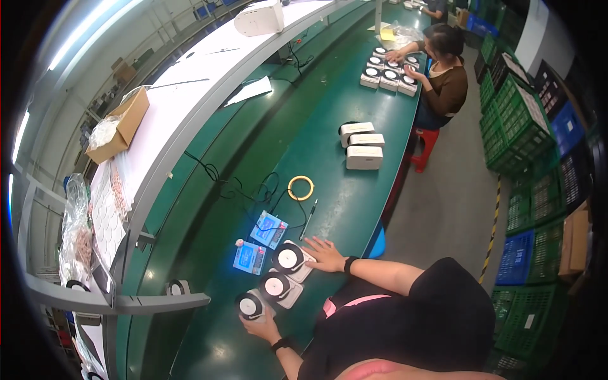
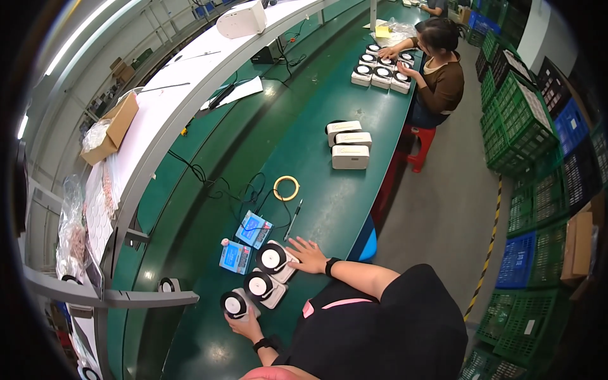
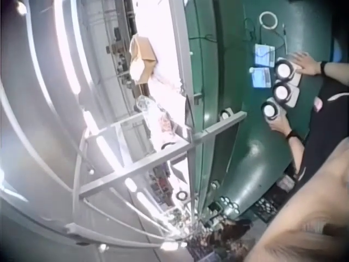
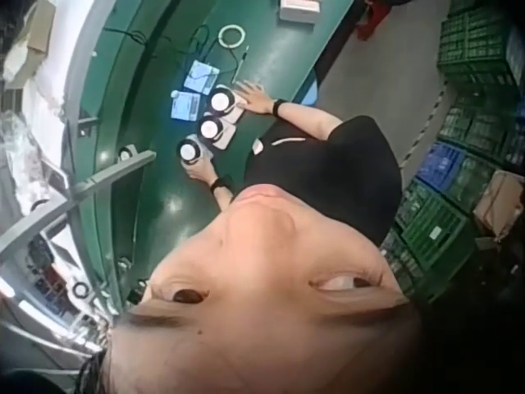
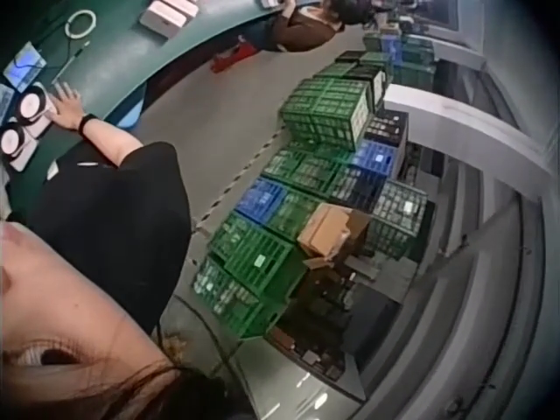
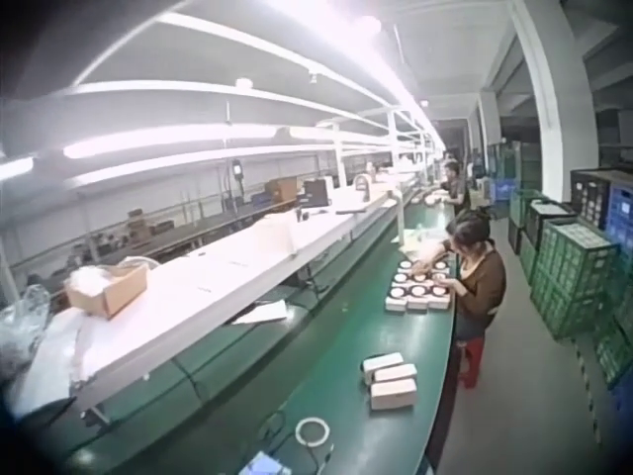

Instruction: The person picks up white boxes from a stack and places them on the table, then takes round components and places them into the boxes.

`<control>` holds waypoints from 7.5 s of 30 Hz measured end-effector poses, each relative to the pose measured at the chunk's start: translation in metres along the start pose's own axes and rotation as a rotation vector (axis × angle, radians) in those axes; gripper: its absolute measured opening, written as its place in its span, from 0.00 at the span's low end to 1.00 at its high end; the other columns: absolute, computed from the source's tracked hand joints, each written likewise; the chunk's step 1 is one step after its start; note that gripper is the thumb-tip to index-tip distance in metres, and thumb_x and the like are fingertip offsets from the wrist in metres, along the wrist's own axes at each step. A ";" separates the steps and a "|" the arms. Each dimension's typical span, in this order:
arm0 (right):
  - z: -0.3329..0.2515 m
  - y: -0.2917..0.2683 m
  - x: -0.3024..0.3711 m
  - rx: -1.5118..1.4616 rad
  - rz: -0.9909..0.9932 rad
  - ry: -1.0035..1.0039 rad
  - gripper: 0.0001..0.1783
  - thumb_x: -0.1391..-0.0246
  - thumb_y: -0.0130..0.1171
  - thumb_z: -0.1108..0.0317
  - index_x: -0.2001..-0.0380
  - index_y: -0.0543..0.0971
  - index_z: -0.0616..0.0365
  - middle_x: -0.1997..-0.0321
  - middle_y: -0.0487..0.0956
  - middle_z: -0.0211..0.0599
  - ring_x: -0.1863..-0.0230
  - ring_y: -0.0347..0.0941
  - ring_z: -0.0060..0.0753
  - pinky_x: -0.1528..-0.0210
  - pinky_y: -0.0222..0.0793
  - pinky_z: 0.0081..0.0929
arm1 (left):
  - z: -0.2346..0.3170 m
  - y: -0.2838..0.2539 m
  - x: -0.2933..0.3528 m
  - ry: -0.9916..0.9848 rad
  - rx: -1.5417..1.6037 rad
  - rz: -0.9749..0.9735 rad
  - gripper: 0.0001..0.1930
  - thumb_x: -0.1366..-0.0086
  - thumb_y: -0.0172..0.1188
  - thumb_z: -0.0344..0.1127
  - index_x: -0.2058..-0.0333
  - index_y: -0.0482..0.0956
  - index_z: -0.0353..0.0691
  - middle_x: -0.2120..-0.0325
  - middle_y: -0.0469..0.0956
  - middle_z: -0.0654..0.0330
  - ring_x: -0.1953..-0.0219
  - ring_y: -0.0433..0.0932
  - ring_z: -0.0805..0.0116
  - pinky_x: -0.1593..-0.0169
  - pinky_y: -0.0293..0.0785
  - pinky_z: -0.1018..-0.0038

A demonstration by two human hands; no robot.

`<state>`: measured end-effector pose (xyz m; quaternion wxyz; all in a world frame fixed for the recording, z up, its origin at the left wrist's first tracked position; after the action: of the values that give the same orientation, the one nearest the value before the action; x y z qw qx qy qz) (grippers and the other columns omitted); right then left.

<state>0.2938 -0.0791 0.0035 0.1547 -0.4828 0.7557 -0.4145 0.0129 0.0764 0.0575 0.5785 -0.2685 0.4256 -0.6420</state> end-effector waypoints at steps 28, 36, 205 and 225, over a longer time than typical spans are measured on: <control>0.024 -0.002 -0.007 -0.351 -0.025 -0.069 0.32 0.48 0.50 0.47 0.42 0.64 0.48 0.32 0.50 0.33 0.30 0.38 0.39 0.36 0.32 0.43 | -0.059 0.030 0.032 -0.380 0.878 -0.149 0.23 0.39 0.45 0.26 0.44 0.59 0.35 0.47 0.63 0.54 0.47 0.64 0.64 0.46 0.57 0.72; 0.041 0.009 -0.015 -0.405 0.079 -0.134 0.31 0.52 0.56 0.50 0.46 0.68 0.51 0.33 0.54 0.32 0.31 0.41 0.40 0.36 0.33 0.47 | -0.084 0.054 0.028 -0.268 0.976 -0.121 0.23 0.41 0.50 0.25 0.46 0.60 0.33 0.48 0.64 0.54 0.47 0.64 0.64 0.46 0.61 0.72; -0.011 -0.018 -0.007 -0.227 0.125 0.109 0.58 0.84 0.73 0.47 0.40 0.59 0.38 0.38 0.55 0.41 0.33 0.41 0.49 0.37 0.37 0.51 | -0.128 -0.013 -0.006 -0.647 0.787 -0.127 0.20 0.40 0.50 0.32 0.48 0.66 0.48 0.49 0.68 0.64 0.50 0.65 0.70 0.56 0.62 0.68; -0.006 -0.009 -0.016 -0.148 0.183 -0.023 0.53 0.83 0.74 0.49 0.46 0.65 0.51 0.43 0.63 0.44 0.41 0.57 0.47 0.41 0.56 0.40 | -0.140 0.001 -0.002 -0.629 0.922 -0.104 0.22 0.42 0.54 0.35 0.47 0.66 0.48 0.52 0.69 0.63 0.50 0.66 0.68 0.49 0.63 0.63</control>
<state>0.3032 -0.0643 0.0115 0.1644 -0.4265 0.8235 -0.3360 -0.1034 0.1116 -0.0117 0.7027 -0.1872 -0.1061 -0.6782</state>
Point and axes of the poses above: each hand's wrist, its own x-axis away from the middle knuckle, its own y-axis out of the palm, z = x × y, the point moved 4 cm from there along -x, towards the middle knuckle
